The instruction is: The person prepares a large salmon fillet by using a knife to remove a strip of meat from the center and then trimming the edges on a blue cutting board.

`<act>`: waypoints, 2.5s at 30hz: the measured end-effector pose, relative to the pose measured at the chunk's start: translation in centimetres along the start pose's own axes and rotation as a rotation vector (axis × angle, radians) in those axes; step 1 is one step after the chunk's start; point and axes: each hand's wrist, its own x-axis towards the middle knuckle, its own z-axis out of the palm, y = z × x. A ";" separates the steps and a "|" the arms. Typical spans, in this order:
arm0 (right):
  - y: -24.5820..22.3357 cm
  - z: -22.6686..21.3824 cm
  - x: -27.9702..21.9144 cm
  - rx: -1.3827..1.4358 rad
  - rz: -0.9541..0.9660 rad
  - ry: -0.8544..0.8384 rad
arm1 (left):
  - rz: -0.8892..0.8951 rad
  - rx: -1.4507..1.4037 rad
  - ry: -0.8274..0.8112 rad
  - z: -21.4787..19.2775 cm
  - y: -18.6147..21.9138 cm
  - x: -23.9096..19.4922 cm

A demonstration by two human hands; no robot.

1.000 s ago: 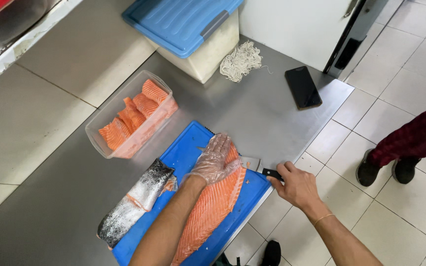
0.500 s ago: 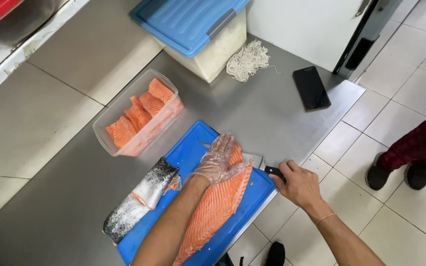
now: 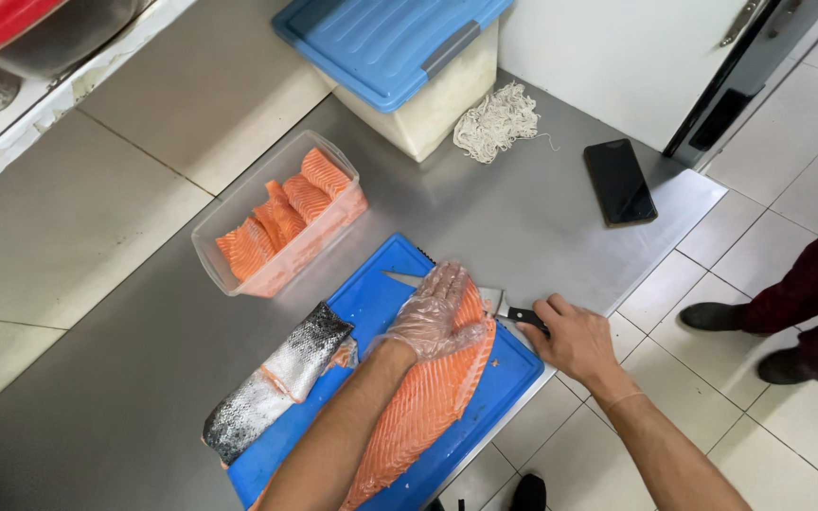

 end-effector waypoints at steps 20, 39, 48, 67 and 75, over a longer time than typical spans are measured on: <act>-1.7 2.7 5.4 -0.020 -0.205 0.177 | -0.040 -0.014 -0.001 -0.3 0.1 0.5; -0.3 3.7 5.7 -0.116 -0.267 0.284 | -0.050 -0.044 0.050 0.3 0.2 0.1; -1.0 4.1 8.5 -0.115 -0.359 0.313 | -0.039 -0.045 0.088 0.9 0.2 0.1; -3.4 2.6 9.9 -0.130 -0.387 0.350 | -0.053 -0.031 0.100 0.8 0.7 0.2; -3.3 2.7 9.8 -0.161 -0.361 0.404 | -0.047 -0.017 0.187 3.8 2.4 -5.3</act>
